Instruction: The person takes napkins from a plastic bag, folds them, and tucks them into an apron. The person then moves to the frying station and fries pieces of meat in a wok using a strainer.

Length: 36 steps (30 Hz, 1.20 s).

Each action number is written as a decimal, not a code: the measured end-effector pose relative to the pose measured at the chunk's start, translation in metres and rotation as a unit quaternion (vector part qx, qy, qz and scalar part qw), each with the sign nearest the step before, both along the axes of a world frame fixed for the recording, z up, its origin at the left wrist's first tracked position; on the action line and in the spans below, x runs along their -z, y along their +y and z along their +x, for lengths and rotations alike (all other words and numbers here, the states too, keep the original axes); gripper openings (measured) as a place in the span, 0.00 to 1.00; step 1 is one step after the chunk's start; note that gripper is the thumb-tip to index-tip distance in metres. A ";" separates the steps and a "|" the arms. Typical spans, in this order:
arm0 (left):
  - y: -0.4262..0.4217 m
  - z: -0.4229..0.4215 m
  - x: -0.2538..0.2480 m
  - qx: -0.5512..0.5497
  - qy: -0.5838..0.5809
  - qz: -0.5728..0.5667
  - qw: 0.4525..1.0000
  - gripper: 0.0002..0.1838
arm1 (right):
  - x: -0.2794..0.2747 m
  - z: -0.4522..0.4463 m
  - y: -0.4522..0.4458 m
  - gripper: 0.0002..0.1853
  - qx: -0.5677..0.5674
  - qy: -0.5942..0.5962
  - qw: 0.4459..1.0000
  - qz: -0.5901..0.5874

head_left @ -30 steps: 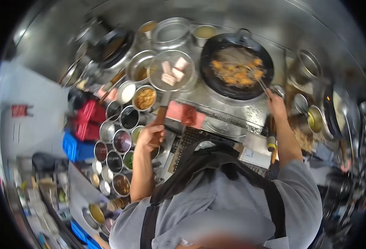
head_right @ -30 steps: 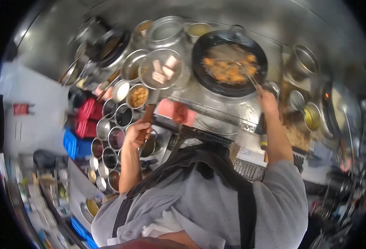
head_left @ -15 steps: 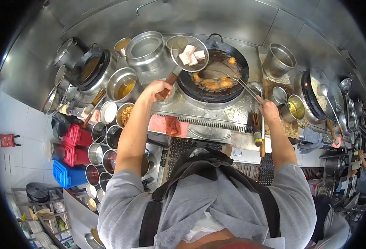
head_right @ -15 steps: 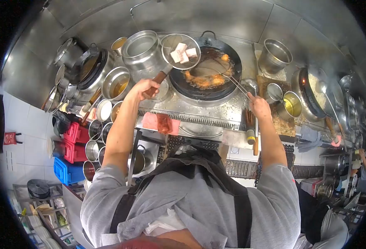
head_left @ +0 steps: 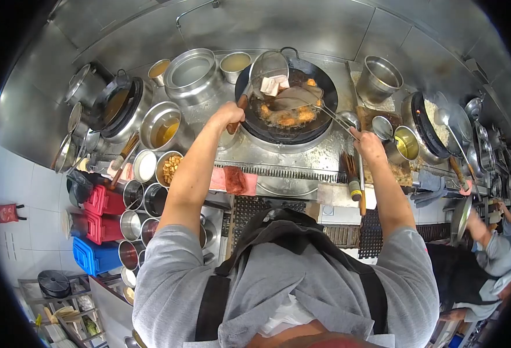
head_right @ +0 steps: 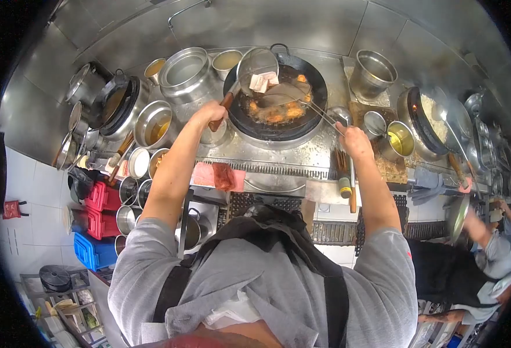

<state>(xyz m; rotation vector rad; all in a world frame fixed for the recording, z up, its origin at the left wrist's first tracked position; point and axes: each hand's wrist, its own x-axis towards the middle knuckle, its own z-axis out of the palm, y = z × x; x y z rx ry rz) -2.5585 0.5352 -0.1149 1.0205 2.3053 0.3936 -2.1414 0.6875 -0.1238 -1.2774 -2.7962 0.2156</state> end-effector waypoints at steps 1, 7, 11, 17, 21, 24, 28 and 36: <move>0.000 0.000 0.006 0.005 0.025 -0.001 1.000 0.13 | 0.001 0.001 -0.002 0.25 0.001 -0.001 1.000 -0.001; -0.004 0.021 -0.005 -0.004 0.127 -0.027 0.992 0.22 | 0.002 -0.003 -0.009 0.26 -0.008 -0.003 1.000 0.007; -0.003 0.023 -0.014 -0.021 0.142 -0.036 0.989 0.24 | 0.004 -0.005 -0.015 0.26 -0.011 -0.007 1.000 0.011; -0.041 0.017 -0.022 -0.064 0.213 0.038 0.974 0.21 | 0.017 -0.008 -0.039 0.26 0.003 0.029 0.999 0.023; -0.106 0.006 -0.008 -0.133 0.207 0.143 0.959 0.21 | 0.034 -0.020 -0.047 0.26 0.011 0.042 0.999 0.009; -0.168 0.004 0.007 -0.155 0.145 0.227 0.950 0.18 | 0.048 -0.035 -0.052 0.26 0.007 0.057 0.998 0.020; -0.225 0.013 0.031 -0.256 -0.137 0.178 0.940 0.14 | 0.050 -0.053 -0.051 0.26 0.029 0.041 0.999 0.002; -0.259 0.057 0.067 -0.362 -0.330 0.235 0.839 0.09 | 0.033 -0.015 -0.051 0.27 0.008 -0.027 1.000 0.001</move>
